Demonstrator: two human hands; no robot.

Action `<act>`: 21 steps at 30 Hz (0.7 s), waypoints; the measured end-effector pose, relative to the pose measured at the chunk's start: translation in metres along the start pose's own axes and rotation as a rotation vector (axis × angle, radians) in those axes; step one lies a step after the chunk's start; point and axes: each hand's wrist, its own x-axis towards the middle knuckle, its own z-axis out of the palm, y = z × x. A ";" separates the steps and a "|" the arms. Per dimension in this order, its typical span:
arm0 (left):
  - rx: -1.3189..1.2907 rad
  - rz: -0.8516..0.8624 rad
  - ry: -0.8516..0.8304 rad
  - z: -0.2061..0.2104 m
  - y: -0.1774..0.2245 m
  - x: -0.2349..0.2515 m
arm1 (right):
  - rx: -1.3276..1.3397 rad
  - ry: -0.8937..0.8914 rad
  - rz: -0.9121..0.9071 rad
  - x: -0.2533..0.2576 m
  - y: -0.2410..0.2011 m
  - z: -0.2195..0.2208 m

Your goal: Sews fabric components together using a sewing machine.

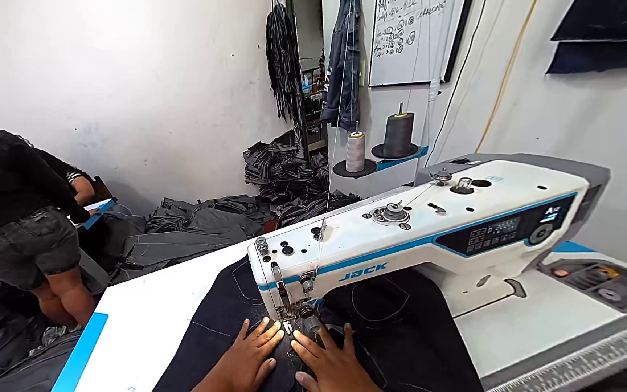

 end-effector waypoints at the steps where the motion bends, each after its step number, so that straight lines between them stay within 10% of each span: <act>1: -0.026 -0.015 0.036 0.005 0.002 -0.001 | -0.016 0.028 -0.049 0.001 0.008 0.005; 21: -0.079 -0.681 0.032 0.004 0.082 0.031 | -0.135 -0.212 -0.449 0.056 0.058 -0.083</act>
